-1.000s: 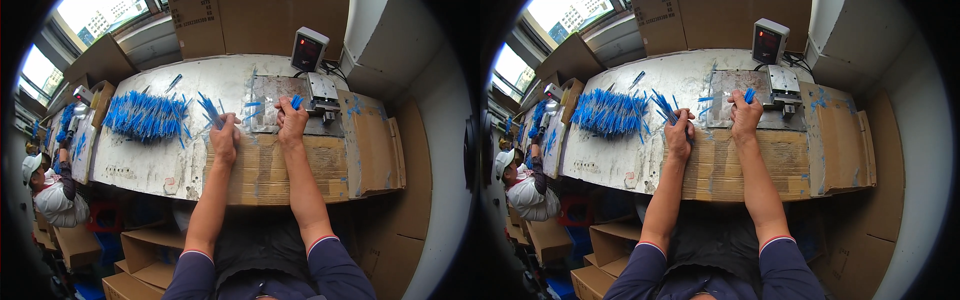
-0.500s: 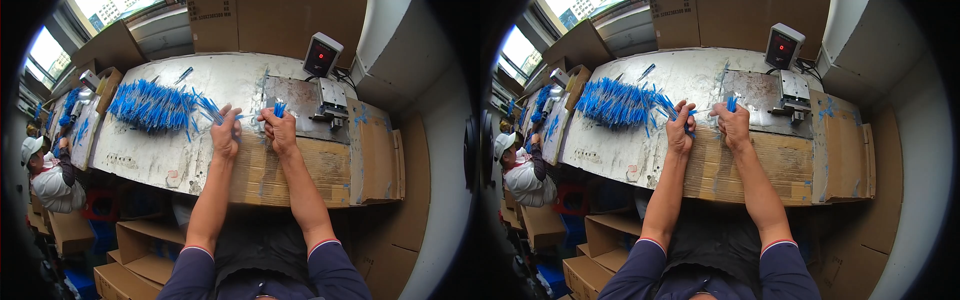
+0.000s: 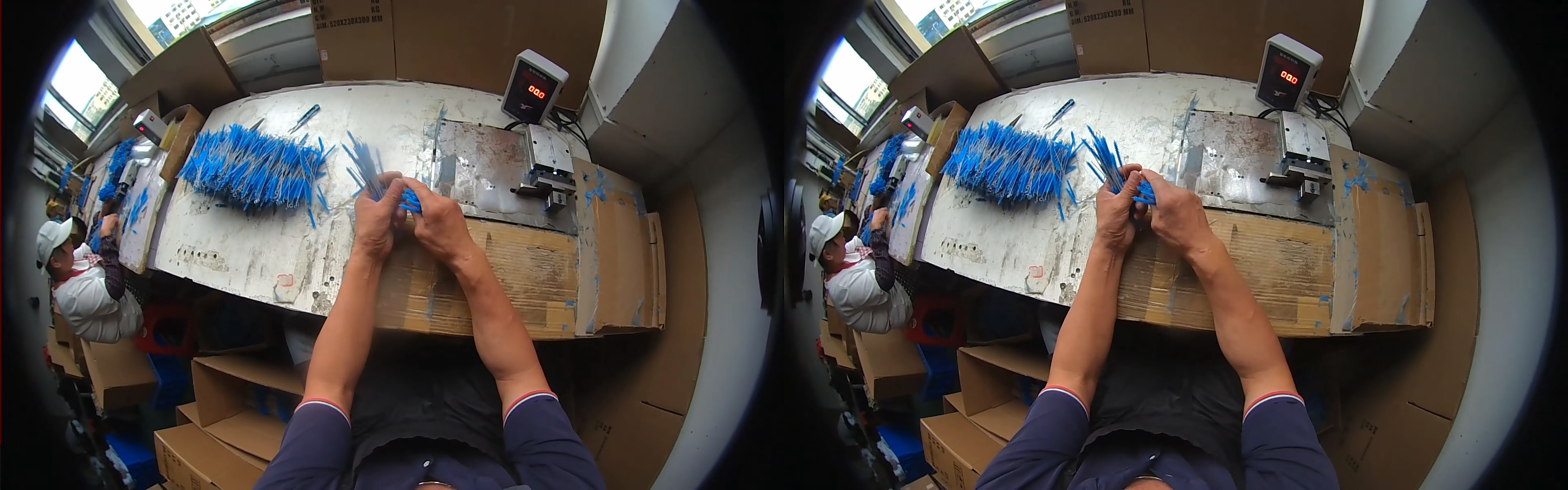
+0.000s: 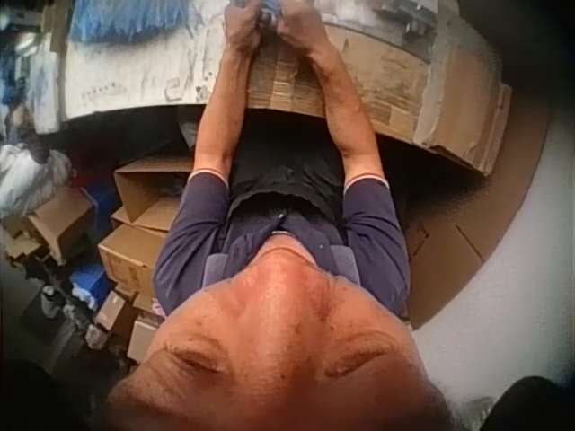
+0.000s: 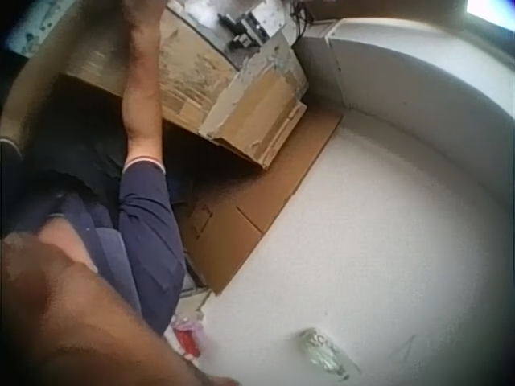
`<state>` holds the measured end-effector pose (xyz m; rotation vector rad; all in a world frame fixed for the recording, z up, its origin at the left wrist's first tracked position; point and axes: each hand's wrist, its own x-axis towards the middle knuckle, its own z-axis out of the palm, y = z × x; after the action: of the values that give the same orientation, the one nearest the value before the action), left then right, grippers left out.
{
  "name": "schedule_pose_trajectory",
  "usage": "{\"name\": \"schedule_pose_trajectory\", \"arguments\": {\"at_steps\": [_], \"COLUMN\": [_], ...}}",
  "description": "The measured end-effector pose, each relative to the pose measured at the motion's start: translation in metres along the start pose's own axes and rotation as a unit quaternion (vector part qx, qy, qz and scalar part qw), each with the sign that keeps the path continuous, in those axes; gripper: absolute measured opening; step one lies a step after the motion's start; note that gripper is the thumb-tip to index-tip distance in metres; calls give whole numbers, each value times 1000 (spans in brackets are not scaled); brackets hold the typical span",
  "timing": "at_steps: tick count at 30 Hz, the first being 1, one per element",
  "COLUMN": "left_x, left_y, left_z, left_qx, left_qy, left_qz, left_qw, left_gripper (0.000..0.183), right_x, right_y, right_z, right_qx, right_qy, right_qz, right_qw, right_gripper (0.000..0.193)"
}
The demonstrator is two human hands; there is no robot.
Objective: The recorder is assembling blue fiber cleaning brushes by inserting bundles into a machine and then packaging them into cardboard boxes.
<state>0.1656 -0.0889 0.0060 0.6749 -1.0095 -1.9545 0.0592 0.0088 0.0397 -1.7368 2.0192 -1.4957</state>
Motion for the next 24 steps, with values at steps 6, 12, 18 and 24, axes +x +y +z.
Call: {"name": "schedule_pose_trajectory", "arguments": {"at_steps": [6, 12, 18, 24], "left_x": [1, -17, -16, -15], "left_y": [3, 13, 1, 4], "left_z": [-5, 15, 17, 16], "left_qx": [-56, 49, 143, 36], "left_qy": [-67, -217, -213, -189], "left_qz": [6, -100, -79, -92], "left_qw": [996, 970, 963, 977], "left_gripper": [38, 24, 26, 21], "right_x": [9, 8, 6, 6], "right_y": [16, 8, 16, 10], "right_z": [-21, -23, -14, -21], "right_qx": [159, 414, 420, 495], "right_qy": [36, 51, 81, 82], "right_qz": [206, 257, 218, 269], "right_qw": [965, 872, 877, 822], "right_gripper": [21, 16, 10, 10]}}
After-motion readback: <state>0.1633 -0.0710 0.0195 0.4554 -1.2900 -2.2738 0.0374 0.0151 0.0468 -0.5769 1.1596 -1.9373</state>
